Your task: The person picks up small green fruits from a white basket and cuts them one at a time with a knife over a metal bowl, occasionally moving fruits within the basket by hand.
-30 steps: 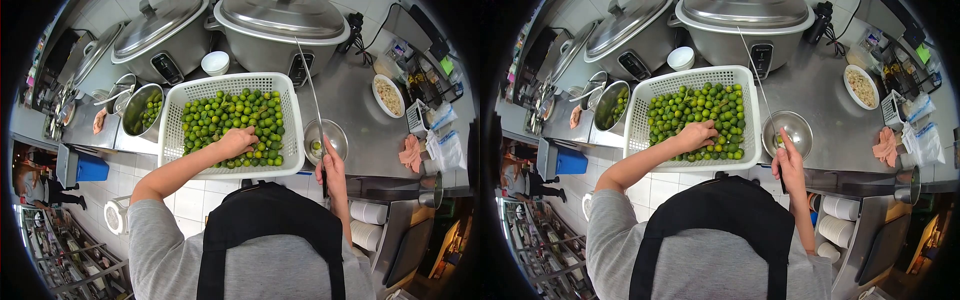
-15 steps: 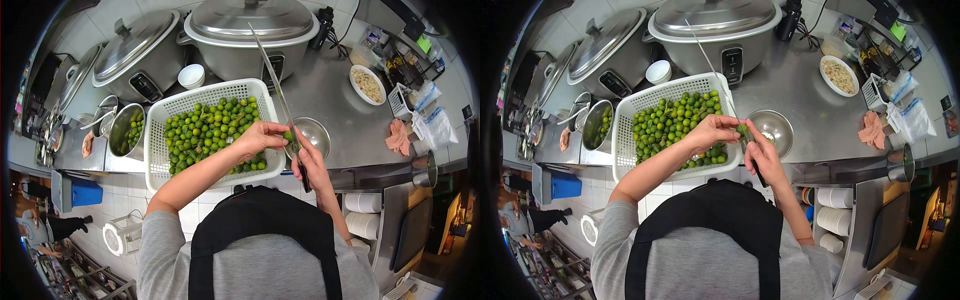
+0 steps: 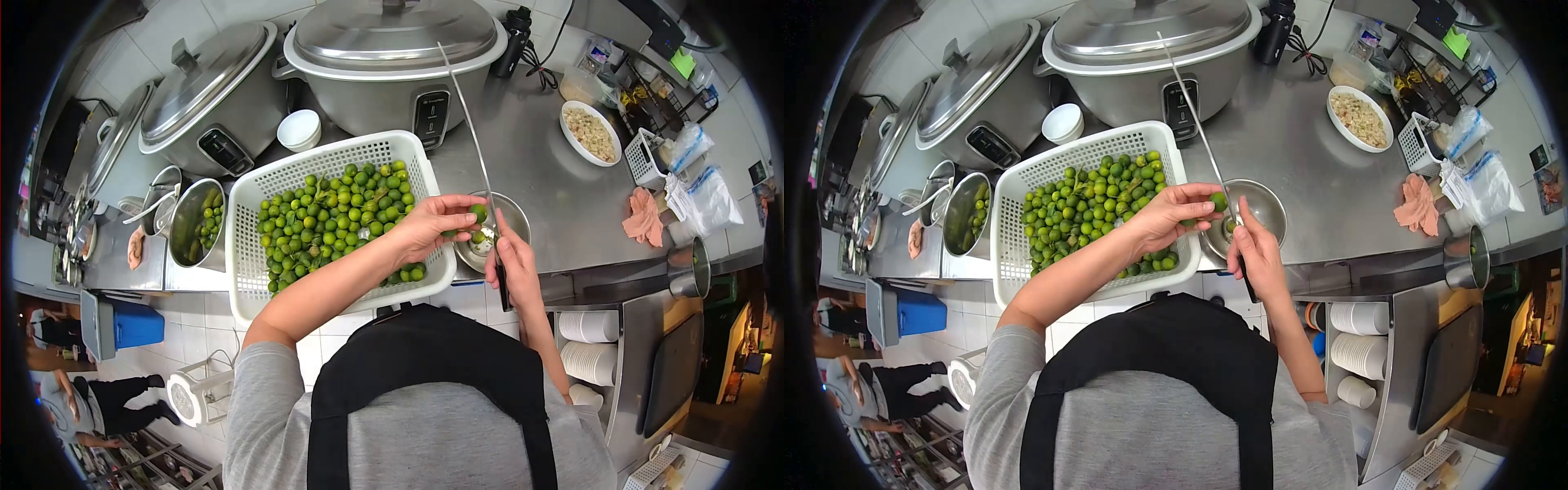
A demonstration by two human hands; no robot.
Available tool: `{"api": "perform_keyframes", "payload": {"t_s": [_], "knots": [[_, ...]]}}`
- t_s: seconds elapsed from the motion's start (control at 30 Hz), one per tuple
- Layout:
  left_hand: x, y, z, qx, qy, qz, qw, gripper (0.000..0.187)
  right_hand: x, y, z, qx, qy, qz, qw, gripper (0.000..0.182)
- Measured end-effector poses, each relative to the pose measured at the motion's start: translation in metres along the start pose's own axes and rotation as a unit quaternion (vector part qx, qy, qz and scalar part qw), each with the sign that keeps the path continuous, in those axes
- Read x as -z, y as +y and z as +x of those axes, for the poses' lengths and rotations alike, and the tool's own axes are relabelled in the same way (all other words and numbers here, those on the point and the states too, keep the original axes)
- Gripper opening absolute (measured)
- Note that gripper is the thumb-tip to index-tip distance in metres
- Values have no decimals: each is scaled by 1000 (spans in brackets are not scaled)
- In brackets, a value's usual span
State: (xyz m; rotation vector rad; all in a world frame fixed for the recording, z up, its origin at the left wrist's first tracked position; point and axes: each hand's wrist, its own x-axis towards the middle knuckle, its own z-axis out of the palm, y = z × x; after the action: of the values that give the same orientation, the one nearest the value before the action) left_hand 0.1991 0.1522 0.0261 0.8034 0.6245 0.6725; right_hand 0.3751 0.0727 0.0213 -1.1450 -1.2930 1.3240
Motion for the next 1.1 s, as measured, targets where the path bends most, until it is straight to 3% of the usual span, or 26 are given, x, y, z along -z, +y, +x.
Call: {"api": "perform_keyframes", "payload": {"t_s": [0.17,0.27,0.43,0.53,0.8,0.83,0.93,1.0,1.07,1.1], "knots": [[2,-5,0,15,-11,-32,999,32,-5,-13,-1,27,-34,-33,999,60],[1,-6,-3,-5,-2,-51,999,17,-11,-19,-2,33,-28,-70,997,63],[-7,-4,-12,4,63,-96,993,16,-15,-19,-7,79,10,-177,981,64],[0,4,-14,-11,62,-106,992,15,-6,-8,-14,40,23,-198,979,64],[9,5,-20,-66,34,-35,997,24,1,1,-19,-3,22,-189,982,60],[4,7,-21,-77,52,-31,995,17,-3,-2,-16,1,18,-188,982,59],[17,5,-22,-60,54,-52,995,20,-6,0,-12,-47,-10,-109,993,56],[25,22,-36,-36,79,-117,989,30,-9,1,-11,-29,-47,-29,998,53],[64,35,-47,-91,51,-220,970,32,-6,1,-12,-31,-47,-22,998,52],[82,47,-61,-146,81,-224,960,31,-2,6,-11,-32,-40,-25,998,53]]}}
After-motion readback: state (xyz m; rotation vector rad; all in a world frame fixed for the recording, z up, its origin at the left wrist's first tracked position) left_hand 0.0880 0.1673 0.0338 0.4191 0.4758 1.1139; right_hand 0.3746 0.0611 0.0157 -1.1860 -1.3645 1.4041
